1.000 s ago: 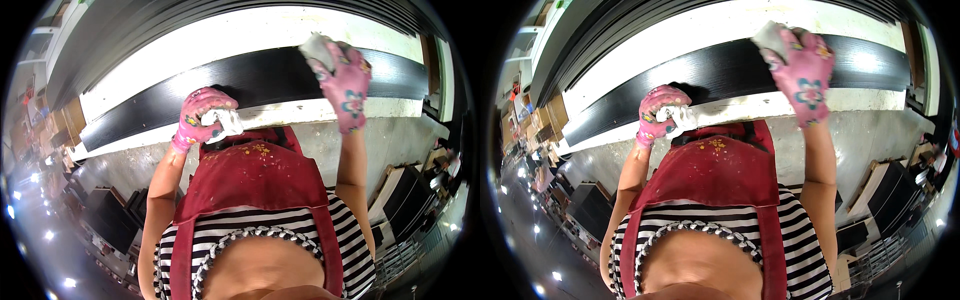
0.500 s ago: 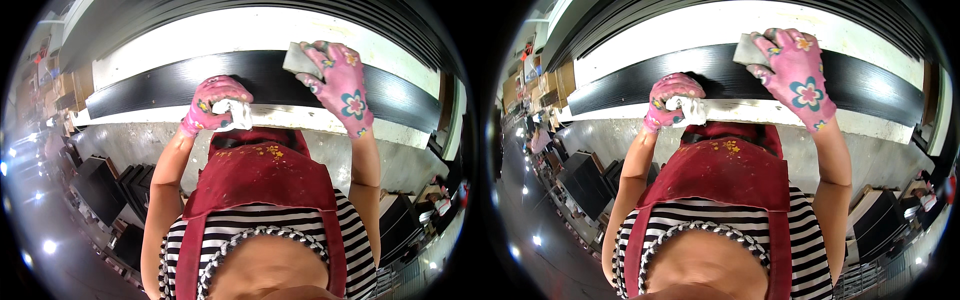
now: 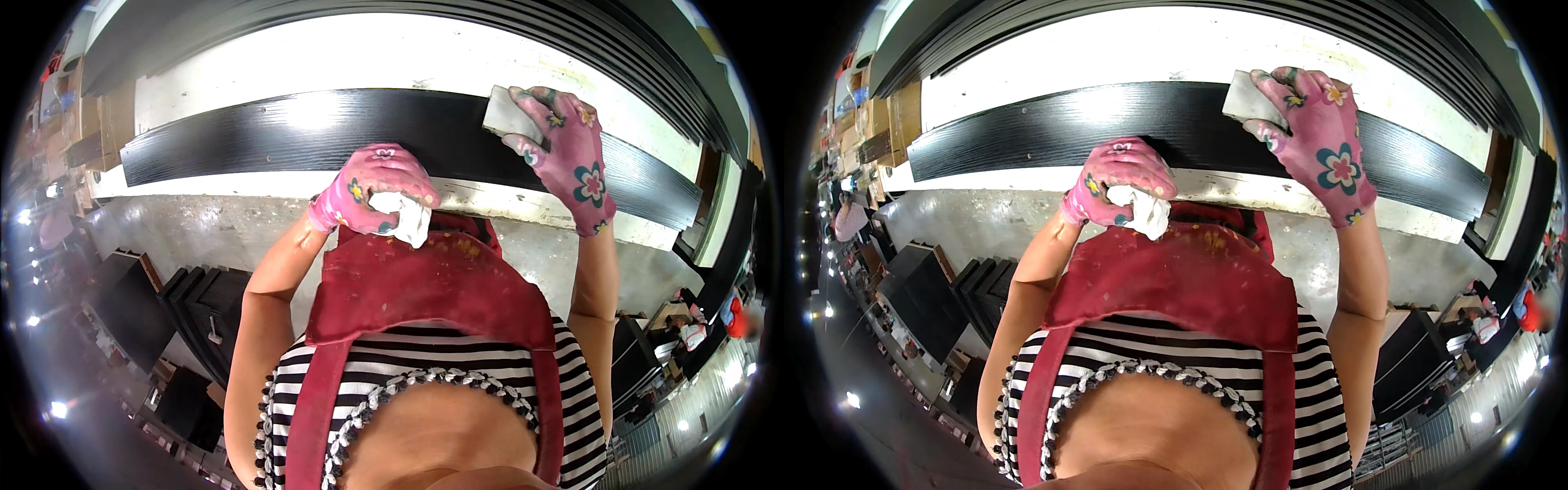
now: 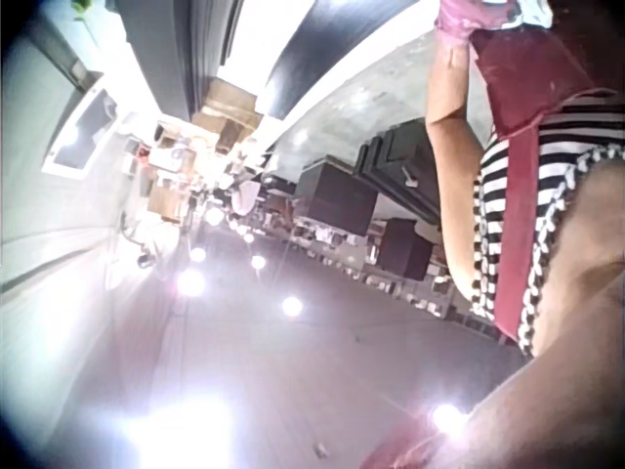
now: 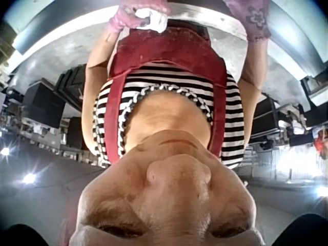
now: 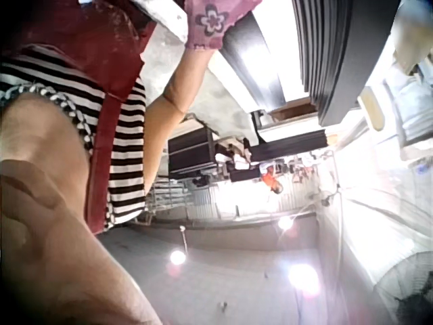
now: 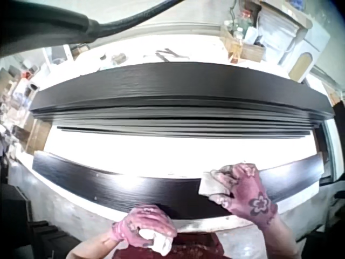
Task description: The person wipes a long black curved object on a workbench using a white cloth. They repeatedly rub the surface along its length, occasionally adjusting the cloth and repositioning the object to access different areas.
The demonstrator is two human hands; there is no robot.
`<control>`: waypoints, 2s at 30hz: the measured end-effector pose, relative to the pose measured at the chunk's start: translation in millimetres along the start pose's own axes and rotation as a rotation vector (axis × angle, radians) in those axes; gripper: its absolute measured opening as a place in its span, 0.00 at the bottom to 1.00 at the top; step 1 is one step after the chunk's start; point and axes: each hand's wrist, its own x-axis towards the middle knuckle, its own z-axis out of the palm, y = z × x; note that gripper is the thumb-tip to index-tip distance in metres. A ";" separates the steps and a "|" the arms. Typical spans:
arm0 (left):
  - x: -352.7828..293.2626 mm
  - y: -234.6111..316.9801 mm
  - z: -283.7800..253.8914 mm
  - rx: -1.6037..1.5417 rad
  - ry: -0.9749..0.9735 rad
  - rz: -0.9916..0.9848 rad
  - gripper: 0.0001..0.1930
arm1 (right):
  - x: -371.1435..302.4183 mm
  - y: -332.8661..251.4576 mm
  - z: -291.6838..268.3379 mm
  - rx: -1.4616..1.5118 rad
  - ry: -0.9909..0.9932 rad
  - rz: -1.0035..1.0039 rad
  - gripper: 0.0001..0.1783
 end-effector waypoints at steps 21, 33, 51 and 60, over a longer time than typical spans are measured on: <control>22.8 -2.1 8.8 0.033 -0.149 -0.070 0.21 | -58.2 50.3 -10.2 -0.015 0.078 0.323 0.29; 58.2 -2.0 53.7 0.106 -0.008 -0.191 0.21 | -68.5 97.4 -20.2 -0.017 0.086 0.055 0.29; 53.2 -12.8 53.0 0.076 -0.175 0.007 0.21 | 90.9 -50.4 6.9 0.052 -0.034 -0.512 0.25; 54.1 -12.2 53.7 0.116 -0.137 0.029 0.22 | 6.5 42.9 -7.2 -0.021 0.010 -0.232 0.27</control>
